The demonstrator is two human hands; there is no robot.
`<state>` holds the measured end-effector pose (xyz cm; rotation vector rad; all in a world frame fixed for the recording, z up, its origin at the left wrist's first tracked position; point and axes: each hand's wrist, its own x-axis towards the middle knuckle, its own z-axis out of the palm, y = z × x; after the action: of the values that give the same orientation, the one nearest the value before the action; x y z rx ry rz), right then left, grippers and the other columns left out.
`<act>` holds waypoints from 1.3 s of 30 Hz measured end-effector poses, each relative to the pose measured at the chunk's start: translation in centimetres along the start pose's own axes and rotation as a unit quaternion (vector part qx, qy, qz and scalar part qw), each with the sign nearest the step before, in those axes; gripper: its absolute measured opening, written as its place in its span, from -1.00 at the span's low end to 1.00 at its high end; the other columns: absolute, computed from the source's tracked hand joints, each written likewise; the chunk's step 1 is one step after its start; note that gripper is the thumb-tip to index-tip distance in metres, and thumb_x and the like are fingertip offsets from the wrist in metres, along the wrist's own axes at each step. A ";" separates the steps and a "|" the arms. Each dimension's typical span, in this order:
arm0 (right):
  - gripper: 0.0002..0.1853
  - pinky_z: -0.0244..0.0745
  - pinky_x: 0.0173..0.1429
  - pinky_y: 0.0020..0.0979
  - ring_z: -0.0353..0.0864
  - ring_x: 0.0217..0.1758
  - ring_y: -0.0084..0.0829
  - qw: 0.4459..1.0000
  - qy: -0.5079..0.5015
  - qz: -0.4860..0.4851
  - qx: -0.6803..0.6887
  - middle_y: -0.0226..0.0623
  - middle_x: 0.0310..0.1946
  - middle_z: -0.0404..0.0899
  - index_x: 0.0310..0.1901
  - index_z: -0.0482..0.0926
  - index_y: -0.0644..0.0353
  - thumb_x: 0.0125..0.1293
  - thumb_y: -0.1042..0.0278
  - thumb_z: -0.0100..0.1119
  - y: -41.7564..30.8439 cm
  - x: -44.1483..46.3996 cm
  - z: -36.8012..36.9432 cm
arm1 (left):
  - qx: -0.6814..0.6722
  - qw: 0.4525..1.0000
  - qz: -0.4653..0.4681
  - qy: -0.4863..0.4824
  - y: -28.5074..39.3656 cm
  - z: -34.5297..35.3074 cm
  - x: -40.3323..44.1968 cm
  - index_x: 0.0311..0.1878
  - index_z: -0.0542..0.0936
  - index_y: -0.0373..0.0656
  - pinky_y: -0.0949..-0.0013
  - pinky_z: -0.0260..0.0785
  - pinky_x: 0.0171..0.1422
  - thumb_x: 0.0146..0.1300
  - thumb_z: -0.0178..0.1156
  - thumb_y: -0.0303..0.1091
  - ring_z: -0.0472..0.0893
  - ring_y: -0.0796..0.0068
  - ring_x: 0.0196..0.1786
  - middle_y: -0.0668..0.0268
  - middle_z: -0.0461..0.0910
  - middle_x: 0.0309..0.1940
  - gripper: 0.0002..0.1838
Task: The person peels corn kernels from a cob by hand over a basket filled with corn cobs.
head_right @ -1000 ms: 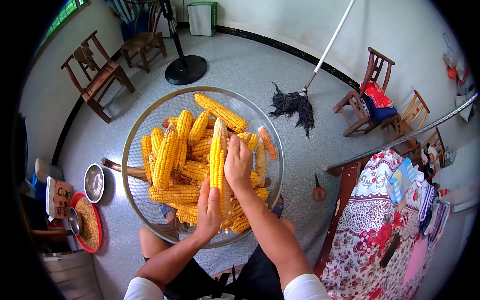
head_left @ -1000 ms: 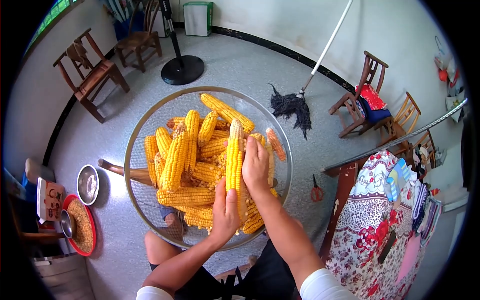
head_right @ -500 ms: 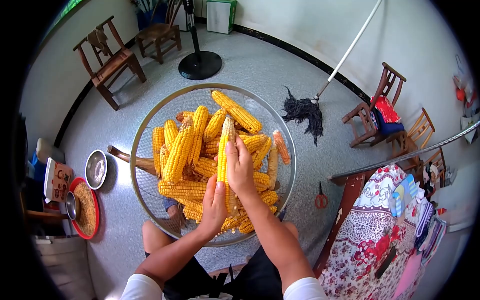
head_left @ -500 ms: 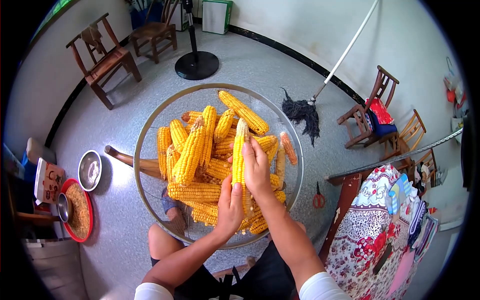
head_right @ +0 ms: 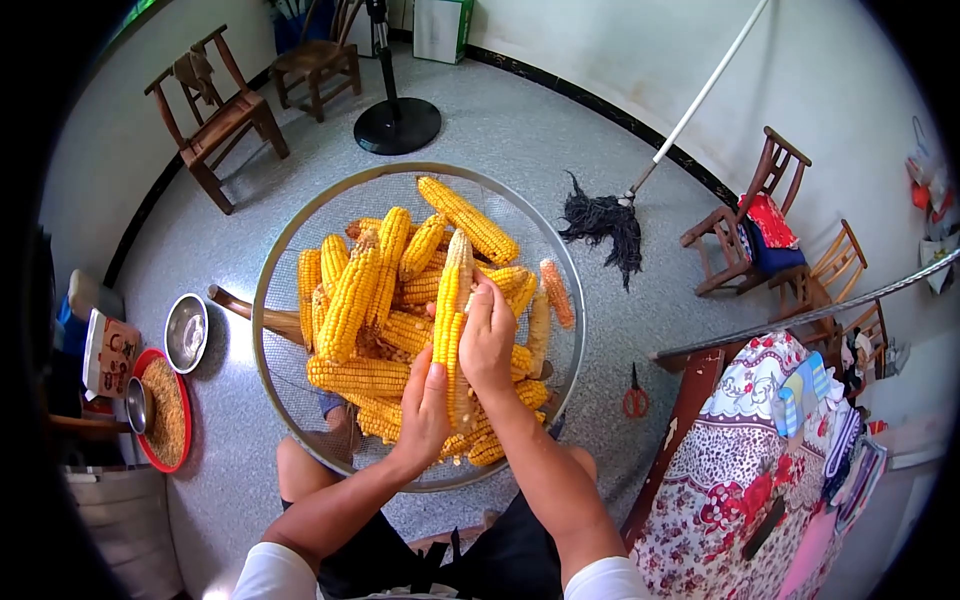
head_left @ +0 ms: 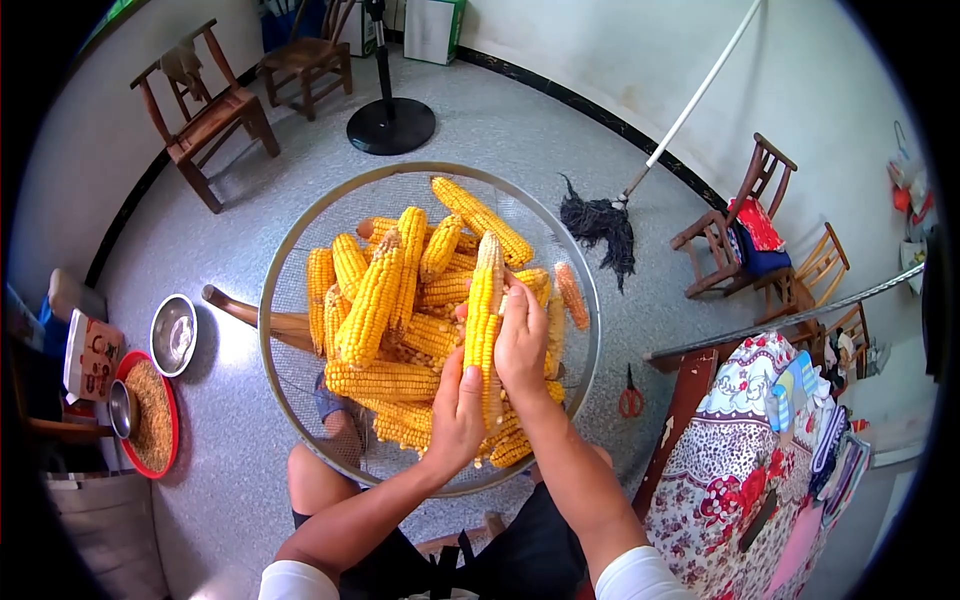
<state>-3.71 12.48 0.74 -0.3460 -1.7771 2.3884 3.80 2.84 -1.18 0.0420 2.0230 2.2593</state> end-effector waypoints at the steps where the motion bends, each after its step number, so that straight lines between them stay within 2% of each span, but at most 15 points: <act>1: -0.50 0.67 -0.14 -0.35 0.73 -0.23 -0.35 1.000 0.000 0.000 0.001 -0.12 -0.14 0.65 0.36 0.33 0.34 0.65 0.17 -0.40 0.3 0.1 -0.2 | -0.034 0.999 -0.038 0.008 0.0 0.0 0.0 0.41 0.29 -0.38 0.36 0.25 0.37 0.64 -0.18 -0.16 0.42 0.39 0.27 0.13 0.43 0.25 -0.49; 2: -0.50 0.70 -0.10 -0.32 0.72 -0.20 -0.33 1.000 -0.011 0.007 -0.001 -0.07 -0.09 0.64 0.36 0.32 0.35 0.65 0.18 -0.41 0.8 0.2 -0.7 | -0.068 0.995 -0.076 0.017 -0.1 0.0 0.1 0.40 0.31 -0.36 0.38 0.26 0.34 0.65 -0.18 -0.15 0.43 0.41 0.24 0.15 0.45 0.22 -0.50; 4: -0.51 0.72 -0.06 -0.28 0.72 -0.16 -0.31 1.000 -0.022 0.013 -0.003 -0.03 -0.03 0.64 0.35 0.32 0.35 0.64 0.19 -0.43 0.9 0.2 -1.0 | -0.069 0.994 -0.080 0.008 -0.2 -0.5 0.5 0.38 0.32 -0.36 0.36 0.29 0.30 0.64 -0.17 -0.15 0.45 0.42 0.19 0.15 0.47 0.17 -0.51; 6: -0.48 0.69 0.09 -0.24 0.71 -0.08 -0.28 0.997 -0.055 0.029 0.053 -0.01 -0.03 0.63 0.40 0.28 0.36 0.64 0.14 -0.37 0.8 0.0 -0.8 | -0.070 0.994 -0.084 0.002 -0.4 -0.8 0.8 0.37 0.32 -0.35 0.34 0.32 0.26 0.64 -0.16 -0.16 0.47 0.42 0.14 0.14 0.50 0.12 -0.52; 7: -0.43 0.66 0.10 -0.28 0.69 -0.03 -0.31 0.994 -0.074 0.033 0.080 -0.04 -0.02 0.62 0.46 0.20 0.35 0.64 0.08 -0.30 0.9 0.1 -0.9 | -0.071 0.995 -0.071 0.010 -0.4 -0.8 0.8 0.35 0.34 -0.34 0.34 0.33 0.24 0.64 -0.16 -0.15 0.47 0.42 0.12 0.15 0.51 0.09 -0.53; 8: -0.43 0.66 0.10 -0.28 0.69 -0.03 -0.31 0.993 -0.076 0.034 0.080 -0.04 -0.02 0.62 0.46 0.20 0.35 0.64 0.08 -0.30 1.1 0.1 -0.7 | -0.071 0.996 -0.058 0.017 -0.3 -0.8 0.9 0.33 0.36 -0.34 0.33 0.33 0.22 0.64 -0.16 -0.15 0.48 0.43 0.09 0.16 0.52 0.06 -0.54; 10: -0.39 0.63 0.06 -0.33 0.67 -0.04 -0.35 0.994 -0.089 -0.021 -0.052 -0.10 -0.02 0.59 0.48 0.15 0.36 0.63 0.04 -0.23 1.0 -0.1 -0.1 | -0.056 0.996 -0.059 0.023 0.0 -0.7 0.9 0.32 0.37 -0.33 0.36 0.32 0.22 0.64 -0.18 -0.14 0.46 0.46 0.08 0.19 0.51 0.05 -0.54; 12: -0.36 0.61 0.01 -0.39 0.66 -0.06 -0.40 0.994 -0.098 -0.014 -0.043 -0.16 -0.02 0.58 0.50 0.11 0.34 0.63 0.01 -0.19 1.0 -0.8 0.5 | -0.041 0.997 -0.061 0.028 0.3 -0.7 0.9 0.31 0.38 -0.32 0.39 0.30 0.22 0.65 -0.20 -0.12 0.45 0.49 0.08 0.23 0.49 0.05 -0.54; 14: -0.37 0.62 -0.03 -0.42 0.66 -0.08 -0.42 0.989 -0.097 -0.022 -0.107 -0.20 -0.03 0.57 0.50 0.12 0.32 0.63 0.02 -0.18 1.5 -0.8 0.5 | -0.011 0.998 -0.056 0.029 0.4 -0.7 0.8 0.30 0.38 -0.32 0.37 0.29 0.23 0.65 -0.21 -0.13 0.45 0.48 0.08 0.22 0.49 0.04 -0.54; 19: -0.41 0.65 -0.07 -0.42 0.68 -0.09 -0.40 0.984 -0.117 -0.033 -0.131 -0.15 0.01 0.58 0.49 0.15 0.32 0.65 0.06 -0.22 2.3 0.2 -0.5 | -0.036 0.997 -0.068 0.031 0.5 -0.8 0.9 0.30 0.38 -0.32 0.36 0.29 0.24 0.65 -0.22 -0.12 0.44 0.46 0.10 0.21 0.48 0.07 -0.54; 21: -0.42 0.65 -0.06 -0.41 0.69 -0.09 -0.39 0.993 -0.108 -0.005 -0.043 -0.14 0.01 0.60 0.49 0.17 0.33 0.64 0.07 -0.22 2.1 0.0 -0.2 | -0.036 0.995 -0.081 0.035 0.7 -0.9 1.0 0.29 0.39 -0.32 0.35 0.29 0.24 0.65 -0.22 -0.12 0.44 0.46 0.09 0.21 0.48 0.06 -0.54; 25: -0.44 0.65 -0.07 -0.41 0.69 -0.12 -0.40 0.993 -0.113 -0.033 -0.005 -0.14 -0.03 0.61 0.46 0.20 0.35 0.64 0.10 -0.21 1.9 -0.3 0.3 | -0.033 0.996 -0.068 0.042 1.0 -0.7 1.1 0.28 0.39 -0.31 0.36 0.29 0.21 0.65 -0.21 -0.13 0.43 0.47 0.06 0.22 0.48 0.04 -0.56; 27: -0.46 0.65 -0.07 -0.41 0.68 -0.14 -0.41 0.987 -0.108 -0.023 -0.113 -0.14 -0.04 0.61 0.45 0.23 0.33 0.64 0.11 -0.21 1.1 -0.8 0.7 | -0.009 0.998 -0.052 0.038 0.8 -0.7 1.0 0.28 0.39 -0.31 0.37 0.30 0.20 0.65 -0.20 -0.14 0.43 0.48 0.05 0.23 0.48 0.03 -0.57; 37: -0.48 0.63 -0.08 -0.40 0.67 -0.16 -0.42 0.983 -0.097 -0.037 -0.149 -0.13 -0.04 0.60 0.44 0.24 0.32 0.66 0.12 -0.28 1.2 -1.0 0.5 | -0.029 0.999 -0.021 0.025 -0.4 -0.8 1.2 0.31 0.35 -0.31 0.41 0.30 0.21 0.65 -0.21 -0.16 0.44 0.50 0.06 0.25 0.48 0.02 -0.57; 39: -0.49 0.65 -0.07 -0.36 0.70 -0.15 -0.37 0.981 -0.094 -0.049 -0.160 -0.10 -0.05 0.62 0.42 0.26 0.34 0.66 0.15 -0.33 1.1 -0.9 0.5 | -0.029 0.999 -0.015 0.024 -0.5 -0.7 1.1 0.32 0.36 -0.32 0.40 0.29 0.22 0.65 -0.21 -0.16 0.44 0.49 0.08 0.25 0.48 0.03 -0.56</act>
<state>-2.91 11.43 -0.09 -0.0641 -2.2119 2.1267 2.63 2.32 -1.78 -0.0462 1.9657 2.3213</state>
